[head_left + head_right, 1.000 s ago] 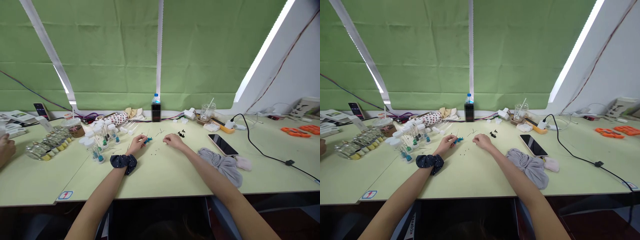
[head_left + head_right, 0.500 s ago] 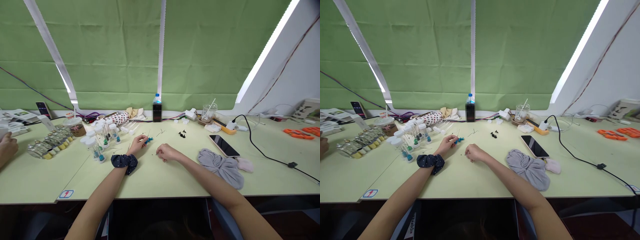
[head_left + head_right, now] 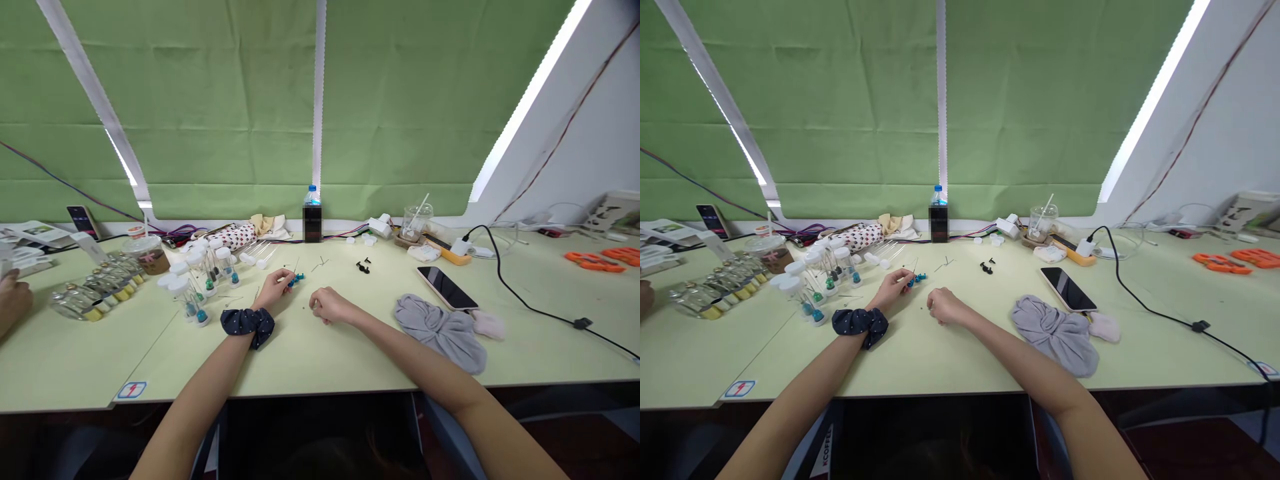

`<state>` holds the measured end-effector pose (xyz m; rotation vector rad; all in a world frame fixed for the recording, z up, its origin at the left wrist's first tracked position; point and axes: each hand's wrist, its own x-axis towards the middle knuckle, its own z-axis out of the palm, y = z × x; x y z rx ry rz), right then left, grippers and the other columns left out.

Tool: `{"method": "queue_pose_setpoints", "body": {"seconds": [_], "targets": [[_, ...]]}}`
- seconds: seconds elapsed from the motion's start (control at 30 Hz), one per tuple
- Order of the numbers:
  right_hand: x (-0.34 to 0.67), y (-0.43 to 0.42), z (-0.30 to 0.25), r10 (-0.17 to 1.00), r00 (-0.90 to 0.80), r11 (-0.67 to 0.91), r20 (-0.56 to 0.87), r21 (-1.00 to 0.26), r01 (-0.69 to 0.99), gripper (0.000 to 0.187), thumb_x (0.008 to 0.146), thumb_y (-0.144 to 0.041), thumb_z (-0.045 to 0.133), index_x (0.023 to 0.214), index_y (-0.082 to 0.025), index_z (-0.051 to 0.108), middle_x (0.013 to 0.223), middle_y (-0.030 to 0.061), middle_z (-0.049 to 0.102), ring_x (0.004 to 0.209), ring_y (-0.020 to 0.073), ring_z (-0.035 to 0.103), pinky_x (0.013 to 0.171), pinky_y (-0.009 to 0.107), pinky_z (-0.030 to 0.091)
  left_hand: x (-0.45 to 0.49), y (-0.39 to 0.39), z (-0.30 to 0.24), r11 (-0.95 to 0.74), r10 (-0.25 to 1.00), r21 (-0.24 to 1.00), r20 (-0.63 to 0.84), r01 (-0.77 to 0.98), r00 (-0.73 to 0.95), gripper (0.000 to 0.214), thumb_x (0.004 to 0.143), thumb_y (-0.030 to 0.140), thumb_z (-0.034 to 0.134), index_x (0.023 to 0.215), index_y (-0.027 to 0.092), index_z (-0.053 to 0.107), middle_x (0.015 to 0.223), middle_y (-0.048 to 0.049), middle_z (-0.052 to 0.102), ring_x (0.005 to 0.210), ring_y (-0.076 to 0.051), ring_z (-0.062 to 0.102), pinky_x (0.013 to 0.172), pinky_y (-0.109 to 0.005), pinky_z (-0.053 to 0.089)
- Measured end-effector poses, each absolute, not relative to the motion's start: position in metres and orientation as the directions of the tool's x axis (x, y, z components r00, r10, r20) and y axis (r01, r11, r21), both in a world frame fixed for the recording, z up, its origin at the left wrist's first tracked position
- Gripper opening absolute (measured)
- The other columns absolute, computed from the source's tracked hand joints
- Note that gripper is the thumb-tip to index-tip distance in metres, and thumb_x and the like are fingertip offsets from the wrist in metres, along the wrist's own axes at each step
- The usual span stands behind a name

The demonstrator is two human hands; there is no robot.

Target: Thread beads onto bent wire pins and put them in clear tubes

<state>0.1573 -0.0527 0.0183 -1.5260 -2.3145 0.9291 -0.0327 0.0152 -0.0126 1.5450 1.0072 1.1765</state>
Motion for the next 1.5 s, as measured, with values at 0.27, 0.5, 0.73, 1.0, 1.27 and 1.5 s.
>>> {"method": "queue_pose_setpoints", "body": {"seconds": [0.27,0.5,0.73,1.0,1.27,1.5], "targets": [[0.1613,-0.0502,0.0174,0.88,-0.452,0.297,-0.143,-0.579,0.76,0.02,0.074,-0.006,0.052,0.09,-0.011,0.064,0.052,0.0001,0.059,0.041,0.0093,0.056,0.05,0.018,0.044,-0.033,0.0155,-0.0136,-0.234,0.955,0.969,0.212,0.085,0.207,0.037,0.069,0.052,0.063,0.079,0.016,0.061,0.063,-0.0001,0.058,0.047,-0.009,0.05,0.045,-0.022,0.035],[0.1615,-0.0505,0.0188,0.879,-0.459,0.322,-0.124,-0.555,0.767,0.021,0.073,-0.005,0.053,0.089,-0.013,0.065,0.052,0.0001,0.06,0.044,0.01,0.058,0.056,0.019,0.045,-0.033,0.0161,-0.013,-0.227,0.956,0.969,0.204,0.093,0.21,0.037,0.068,0.052,0.063,0.078,0.016,0.061,0.063,-0.0005,0.058,0.048,-0.01,0.051,0.044,-0.022,0.035],[0.1619,-0.0523,0.0225,0.885,-0.456,0.337,-0.098,-0.542,0.77,0.025,0.071,-0.002,0.053,0.088,-0.013,0.068,0.053,0.0,0.061,0.046,0.0098,0.058,0.06,0.019,0.045,-0.0332,0.015,-0.0118,-0.231,0.953,0.969,0.207,0.091,0.22,0.036,0.069,0.051,0.063,0.078,0.016,0.061,0.06,0.0009,0.055,0.047,-0.009,0.05,0.045,-0.021,0.035],[0.163,-0.0516,0.0221,0.882,-0.469,0.371,-0.054,-0.536,0.759,0.026,0.07,-0.003,0.053,0.088,-0.013,0.07,0.052,0.0009,0.061,0.05,0.0113,0.058,0.062,0.02,0.045,-0.0325,0.0139,-0.0119,-0.243,0.951,0.967,0.223,0.074,0.214,0.036,0.07,0.05,0.063,0.079,0.016,0.061,0.063,0.0004,0.057,0.048,-0.009,0.05,0.046,-0.022,0.036],[0.1636,-0.0492,0.0202,0.884,-0.466,0.38,-0.03,-0.535,0.755,0.027,0.068,-0.003,0.054,0.086,-0.013,0.073,0.06,0.0032,0.064,0.048,0.0104,0.055,0.057,0.02,0.044,-0.0323,0.0139,-0.0106,-0.227,0.955,0.971,0.206,0.079,0.212,0.035,0.069,0.05,0.064,0.078,0.016,0.061,0.06,0.0008,0.056,0.048,-0.01,0.051,0.046,-0.022,0.036],[0.1641,-0.0458,0.0149,0.884,-0.468,0.397,0.002,-0.531,0.748,0.027,0.068,-0.002,0.054,0.084,-0.014,0.073,0.066,0.0043,0.067,0.055,0.0115,0.057,0.055,0.019,0.042,-0.0319,0.0136,-0.0109,-0.213,0.957,0.976,0.198,0.053,0.21,0.035,0.068,0.05,0.064,0.078,0.016,0.061,0.062,0.0006,0.058,0.048,-0.01,0.052,0.047,-0.022,0.037]]}}
